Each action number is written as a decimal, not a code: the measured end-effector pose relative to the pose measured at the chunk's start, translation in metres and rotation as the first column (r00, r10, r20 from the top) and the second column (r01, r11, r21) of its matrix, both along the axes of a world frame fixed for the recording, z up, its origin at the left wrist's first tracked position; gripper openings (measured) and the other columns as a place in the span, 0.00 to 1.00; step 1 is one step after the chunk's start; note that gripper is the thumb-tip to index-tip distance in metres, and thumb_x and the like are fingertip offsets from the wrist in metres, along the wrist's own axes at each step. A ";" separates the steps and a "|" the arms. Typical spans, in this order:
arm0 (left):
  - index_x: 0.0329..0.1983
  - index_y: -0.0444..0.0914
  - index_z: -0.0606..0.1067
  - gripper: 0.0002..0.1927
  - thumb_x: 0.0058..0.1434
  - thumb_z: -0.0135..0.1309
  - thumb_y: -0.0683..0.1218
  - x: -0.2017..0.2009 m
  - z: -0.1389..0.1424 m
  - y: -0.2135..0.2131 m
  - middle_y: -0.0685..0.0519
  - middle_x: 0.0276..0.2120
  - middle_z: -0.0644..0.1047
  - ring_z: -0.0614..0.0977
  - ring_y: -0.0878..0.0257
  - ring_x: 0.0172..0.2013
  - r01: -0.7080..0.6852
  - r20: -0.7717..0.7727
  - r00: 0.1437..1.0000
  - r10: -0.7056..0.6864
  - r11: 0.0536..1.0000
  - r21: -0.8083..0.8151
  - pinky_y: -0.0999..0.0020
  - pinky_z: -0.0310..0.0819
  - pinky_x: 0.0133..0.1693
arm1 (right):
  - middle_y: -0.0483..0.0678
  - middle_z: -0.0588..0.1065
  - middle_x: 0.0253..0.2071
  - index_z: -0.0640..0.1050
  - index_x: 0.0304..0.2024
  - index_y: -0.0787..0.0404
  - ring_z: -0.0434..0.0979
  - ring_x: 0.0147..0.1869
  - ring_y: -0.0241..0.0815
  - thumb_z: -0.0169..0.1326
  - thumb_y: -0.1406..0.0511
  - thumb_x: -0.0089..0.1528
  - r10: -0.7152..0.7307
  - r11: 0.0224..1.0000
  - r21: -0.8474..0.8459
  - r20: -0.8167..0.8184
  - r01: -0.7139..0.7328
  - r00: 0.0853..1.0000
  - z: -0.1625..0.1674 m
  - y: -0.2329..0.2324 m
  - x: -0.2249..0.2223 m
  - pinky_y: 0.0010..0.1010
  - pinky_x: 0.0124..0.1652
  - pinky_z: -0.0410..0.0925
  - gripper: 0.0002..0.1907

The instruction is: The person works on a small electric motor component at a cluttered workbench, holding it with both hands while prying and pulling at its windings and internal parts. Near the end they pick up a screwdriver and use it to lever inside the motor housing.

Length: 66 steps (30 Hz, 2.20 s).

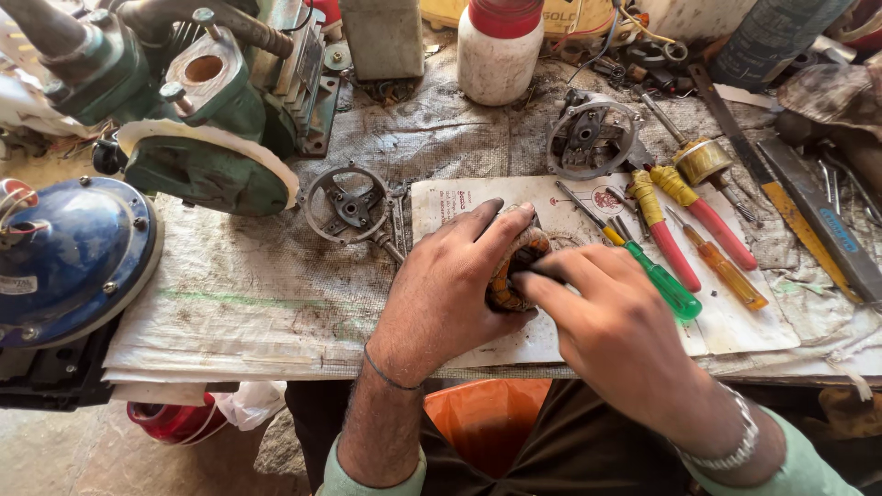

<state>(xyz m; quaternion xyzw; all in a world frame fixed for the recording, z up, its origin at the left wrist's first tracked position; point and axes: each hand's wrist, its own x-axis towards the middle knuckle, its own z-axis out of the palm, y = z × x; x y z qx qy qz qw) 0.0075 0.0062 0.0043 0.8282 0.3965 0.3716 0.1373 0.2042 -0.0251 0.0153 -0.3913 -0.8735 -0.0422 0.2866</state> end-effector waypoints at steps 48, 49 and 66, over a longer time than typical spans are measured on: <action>0.65 0.40 0.68 0.49 0.37 0.73 0.48 0.000 -0.001 0.001 0.37 0.57 0.74 0.79 0.41 0.54 -0.007 -0.012 1.000 0.007 1.000 0.006 0.53 0.77 0.53 | 0.54 0.77 0.47 0.79 0.51 0.63 0.79 0.50 0.55 0.61 0.71 0.53 0.017 0.982 -0.186 -0.102 -0.036 0.995 0.012 -0.006 0.001 0.41 0.47 0.71 0.22; 0.65 0.40 0.68 0.48 0.37 0.73 0.48 0.000 -0.001 0.001 0.37 0.57 0.74 0.79 0.42 0.54 -0.008 -0.009 1.000 0.008 1.000 0.000 0.53 0.77 0.53 | 0.56 0.76 0.48 0.79 0.50 0.63 0.78 0.51 0.56 0.61 0.71 0.53 0.029 0.986 -0.163 -0.086 -0.043 0.996 0.012 -0.006 0.001 0.41 0.48 0.71 0.21; 0.64 0.40 0.68 0.47 0.39 0.74 0.49 -0.001 0.003 0.000 0.41 0.54 0.75 0.80 0.44 0.51 -0.008 -0.004 1.000 0.008 0.998 -0.059 0.53 0.77 0.51 | 0.57 0.74 0.46 0.79 0.43 0.65 0.77 0.48 0.56 0.54 0.74 0.52 0.063 0.990 -0.126 0.029 -0.059 0.998 0.006 0.002 0.007 0.42 0.46 0.70 0.16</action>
